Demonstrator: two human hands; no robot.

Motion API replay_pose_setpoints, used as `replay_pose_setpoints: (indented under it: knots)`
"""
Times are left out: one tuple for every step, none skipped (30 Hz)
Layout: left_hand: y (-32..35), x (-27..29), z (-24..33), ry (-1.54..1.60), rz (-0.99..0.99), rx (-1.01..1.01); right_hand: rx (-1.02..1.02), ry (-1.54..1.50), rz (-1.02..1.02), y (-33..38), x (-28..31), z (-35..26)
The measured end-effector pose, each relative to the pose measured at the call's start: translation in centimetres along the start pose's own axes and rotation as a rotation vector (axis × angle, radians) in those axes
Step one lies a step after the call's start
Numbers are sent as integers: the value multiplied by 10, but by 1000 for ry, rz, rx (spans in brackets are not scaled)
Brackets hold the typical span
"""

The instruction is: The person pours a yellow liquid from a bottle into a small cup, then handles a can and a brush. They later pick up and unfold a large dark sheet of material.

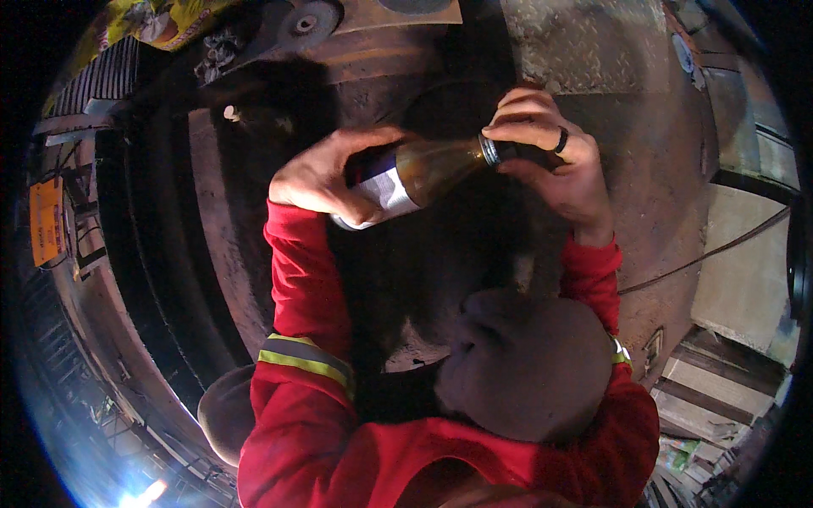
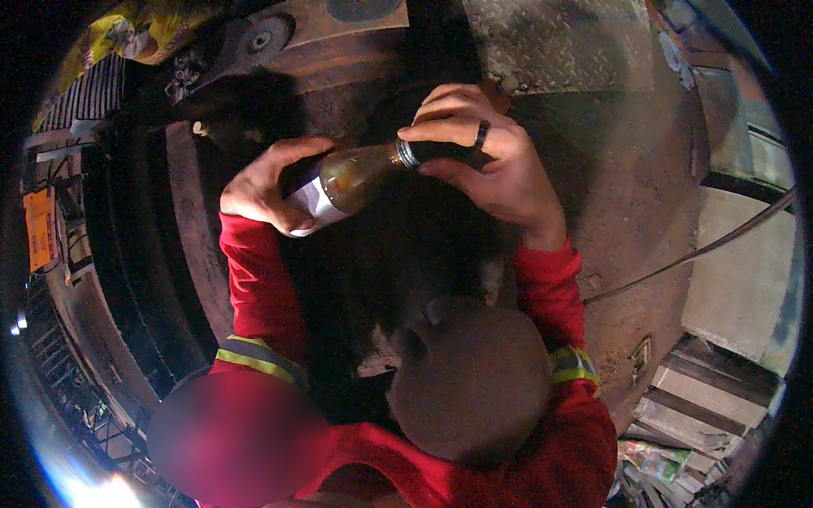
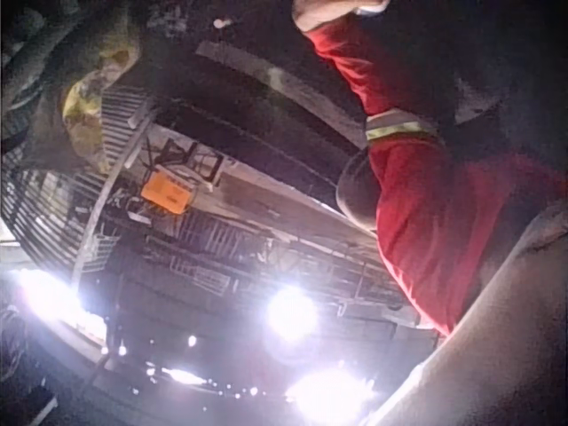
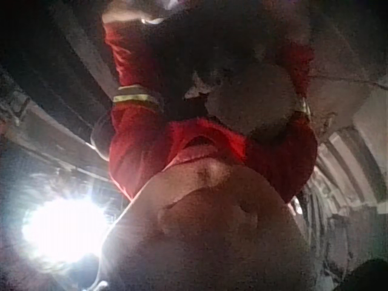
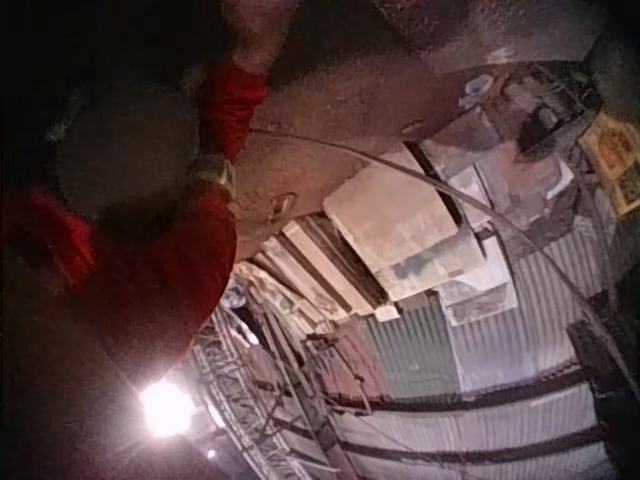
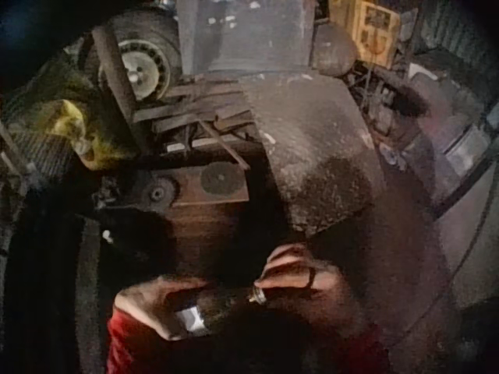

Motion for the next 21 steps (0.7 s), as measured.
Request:
replay_pose_setpoints:
  knots:
    - [0,0,-7,6,-3,-14,-2,-8,-14,-1,-1,0]
    - [1,-1,-12,11,-5,-29,-4,-16,-27,-1,-3,0]
    - [3,0,-16,29,11,-40,-23,-9,-26,-1,-3,3]
    - [2,-1,-13,48,25,-51,-45,0,-23,0,-2,7]
    - [2,-2,-9,68,38,-63,-67,10,-20,1,-1,11]
    - [2,-1,-7,53,65,-51,-86,18,-18,3,-1,15]
    - [3,0,-6,38,89,-40,-106,28,-13,5,-1,20]
    - [3,1,-4,23,114,-29,-126,37,-9,6,0,24]
    - [2,1,-3,15,108,11,-129,41,0,7,0,26]
    - [-1,2,1,5,102,49,-132,45,12,7,-1,27]
    - [-2,2,1,-6,95,87,-134,49,23,8,0,27]
    - [-5,-1,-7,-31,66,35,-130,48,21,8,-1,27]
    - [-5,-1,-4,-9,59,45,-127,45,19,9,-1,27]
    - [-5,0,2,13,51,54,-124,41,18,9,-2,27]
    - [-6,0,5,35,43,64,-124,51,12,10,-2,27]
    - [-6,0,7,3,43,47,-124,62,5,10,-3,27]
    - [-6,0,7,-28,42,30,-124,73,-1,10,-4,26]
    - [-6,0,8,-59,40,12,-104,78,-12,10,-5,21]
    - [-2,2,5,-4,31,-34,-78,78,-24,8,-7,14]
    - [3,1,-5,55,18,-84,-58,83,-35,8,-9,8]
    - [5,2,-14,115,6,-135,-34,75,-44,8,-10,2]
Point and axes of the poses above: each hand's wrist, its own y-axis away from the middle knuckle, its own x-axis out of the back of the hand, z = x × y, the point moved 9 cm from there along -y, towards the middle knuckle, and after that the axes turned 6 degrees about -y, right-handed, at the moved point
